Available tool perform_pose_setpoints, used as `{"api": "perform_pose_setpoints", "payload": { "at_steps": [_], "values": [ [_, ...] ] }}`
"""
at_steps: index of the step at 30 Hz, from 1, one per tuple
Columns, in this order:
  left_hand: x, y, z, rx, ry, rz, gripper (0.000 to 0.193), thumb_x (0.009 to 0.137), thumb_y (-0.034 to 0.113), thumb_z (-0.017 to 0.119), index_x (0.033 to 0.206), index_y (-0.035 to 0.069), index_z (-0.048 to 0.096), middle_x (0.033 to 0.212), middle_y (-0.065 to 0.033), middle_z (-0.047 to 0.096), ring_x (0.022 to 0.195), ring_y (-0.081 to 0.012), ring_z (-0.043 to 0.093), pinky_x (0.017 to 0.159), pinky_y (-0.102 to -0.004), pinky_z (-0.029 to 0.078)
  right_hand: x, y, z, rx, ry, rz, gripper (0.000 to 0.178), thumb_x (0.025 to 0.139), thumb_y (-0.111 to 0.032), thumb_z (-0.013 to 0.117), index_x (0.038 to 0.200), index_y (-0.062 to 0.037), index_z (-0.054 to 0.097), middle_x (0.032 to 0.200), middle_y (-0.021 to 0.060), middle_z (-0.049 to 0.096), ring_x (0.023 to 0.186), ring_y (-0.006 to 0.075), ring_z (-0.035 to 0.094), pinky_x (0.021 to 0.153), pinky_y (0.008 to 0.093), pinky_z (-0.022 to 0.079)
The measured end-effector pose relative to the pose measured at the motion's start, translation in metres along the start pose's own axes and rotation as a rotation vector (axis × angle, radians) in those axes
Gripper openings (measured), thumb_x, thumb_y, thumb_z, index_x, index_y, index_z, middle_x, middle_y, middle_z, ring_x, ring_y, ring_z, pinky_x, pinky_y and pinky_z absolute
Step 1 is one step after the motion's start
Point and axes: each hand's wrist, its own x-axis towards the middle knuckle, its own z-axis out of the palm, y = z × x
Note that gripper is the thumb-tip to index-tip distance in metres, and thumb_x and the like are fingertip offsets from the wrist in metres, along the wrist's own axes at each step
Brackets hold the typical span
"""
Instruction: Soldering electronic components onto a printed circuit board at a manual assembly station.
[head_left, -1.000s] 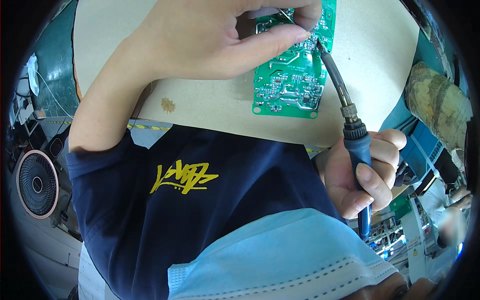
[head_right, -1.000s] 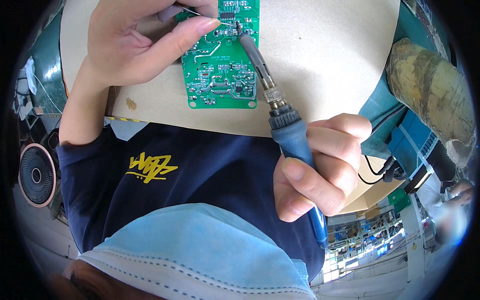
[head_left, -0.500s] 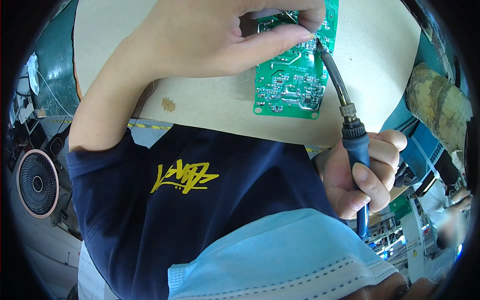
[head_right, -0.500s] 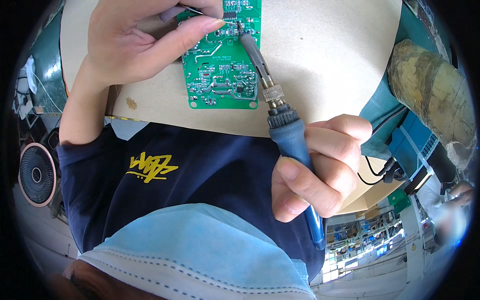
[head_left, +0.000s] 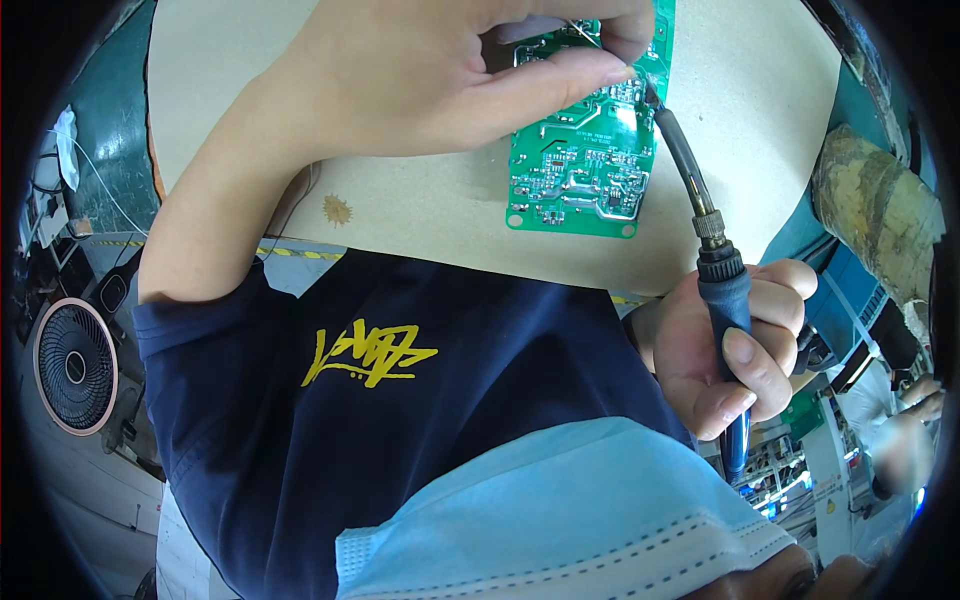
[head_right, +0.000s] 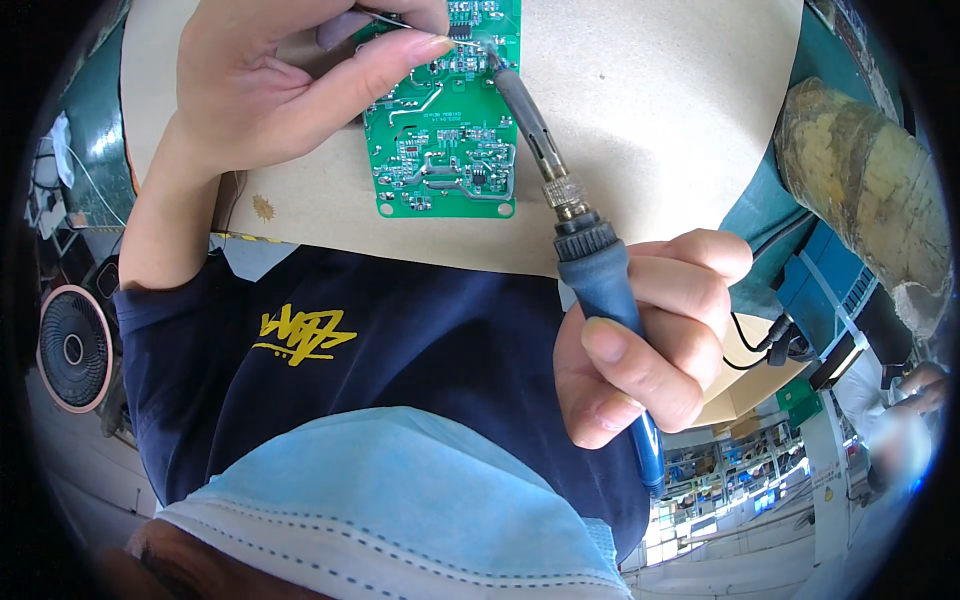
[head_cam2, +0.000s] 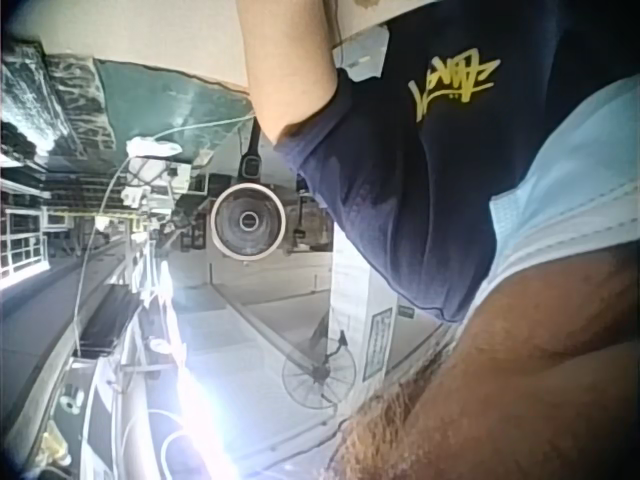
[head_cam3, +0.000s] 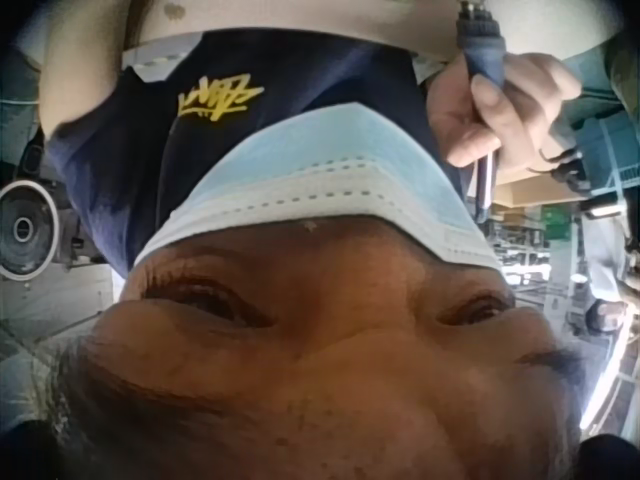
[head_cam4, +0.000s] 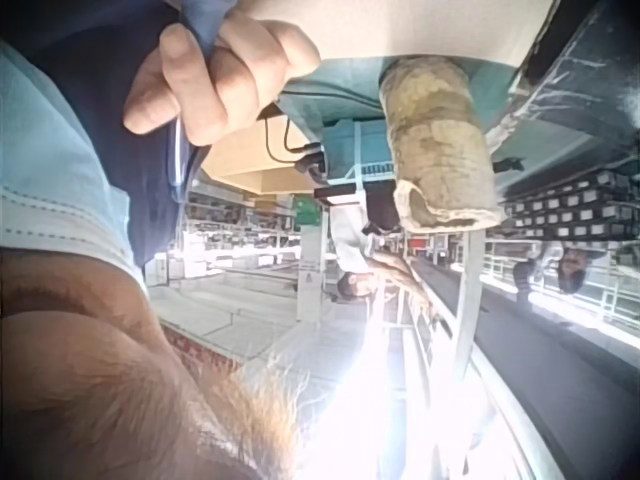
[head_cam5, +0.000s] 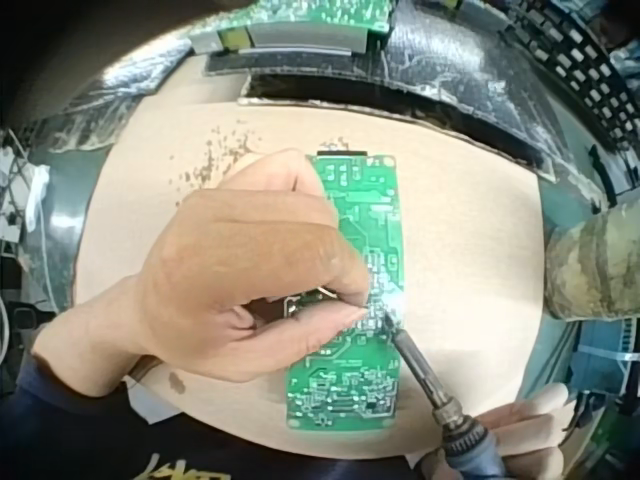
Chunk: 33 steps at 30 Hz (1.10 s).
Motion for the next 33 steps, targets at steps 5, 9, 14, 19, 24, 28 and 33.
{"api": "perform_pose_setpoints", "payload": {
  "at_steps": [5,9,14,19,24,28,33],
  "values": [
    [-0.004,0.012,-0.003,-0.104,-0.085,-0.276,0.011,0.074,0.007,0.076,0.082,0.01,0.07,0.069,-0.0001,0.06,0.062,-0.017,0.049,0.065,-0.0306,0.039,0.001,0.0,-0.001,0.014,0.001,-0.005,0.034,0.091,-0.03,0.044,0.085,-0.0025,0.063,0.05,0.0021,0.036,0.047,0.0143,0.034,0.059,0.0374,0.024],
    [-0.003,0.01,-0.008,-0.031,-0.197,-0.323,0.01,0.074,0.007,0.076,0.082,0.01,0.07,0.069,-0.0001,0.06,0.063,-0.0167,0.05,0.065,-0.0305,0.039,0.004,-0.001,-0.006,-0.006,-0.13,0.056,0.031,0.095,-0.034,0.044,0.089,-0.0073,0.059,0.065,0.0004,0.041,0.053,0.0156,0.042,0.062,0.0361,0.025],
    [0.007,0.004,-0.008,-0.021,-0.092,-0.092,0.01,0.074,0.002,0.073,0.082,0.007,0.068,0.074,-0.0006,0.064,0.064,-0.0161,0.051,0.065,-0.0297,0.04,0.002,0.001,-0.006,-0.013,-0.136,0.063,0.031,0.095,-0.034,0.043,0.09,-0.0074,0.059,0.065,0.0007,0.041,0.053,0.0158,0.042,0.062,0.0364,0.026],
    [-0.003,0.0,-0.006,-0.042,-0.061,-0.14,0.011,0.073,0.0,0.072,0.082,0.006,0.067,0.075,-0.0014,0.065,0.064,-0.0165,0.051,0.063,-0.0292,0.04,0.005,0.003,-0.008,0.081,-0.005,0.088,0.037,0.095,-0.031,0.04,0.101,-0.003,0.062,0.055,0.0024,0.037,0.051,0.0168,0.039,0.064,0.0391,0.027],
    [0.017,0.019,-0.014,-0.043,-0.086,-0.2,0.01,0.074,-0.003,0.068,0.083,0.003,0.066,0.076,-0.0059,0.063,0.064,-0.0178,0.051,0.059,-0.0282,0.039,0.003,0.004,-0.015,0.09,-0.024,0.139,0.042,0.099,-0.035,0.036,0.108,-0.0032,0.062,0.077,0.0055,0.062,0.055,0.0193,0.044,0.073,0.0431,0.031],
    [0.021,0.02,-0.018,-0.075,0.013,-0.522,0.014,0.075,-0.008,0.054,0.082,-0.001,0.064,0.077,-0.0098,0.06,0.063,-0.018,0.051,0.058,-0.0283,0.038,0.002,0.011,-0.013,0.176,-0.18,0.24,0.057,0.104,-0.051,0.032,0.131,-0.0027,0.046,0.097,0.0237,0.067,0.076,0.0387,0.067,0.071,0.045,0.055],
    [0.021,0.036,-0.039,0.29,-0.205,-0.492,0.015,0.077,-0.007,0.047,0.079,-0.002,0.06,0.068,-0.0101,0.052,0.058,-0.0194,0.045,0.055,-0.0316,0.036,0.002,0.005,0.013,-0.1,-0.213,0.344,0.056,0.1,-0.047,0.05,0.126,0.0031,0.054,0.095,0.0148,0.07,0.092,0.0248,0.06,0.081,0.0355,0.047]
  ]
}}
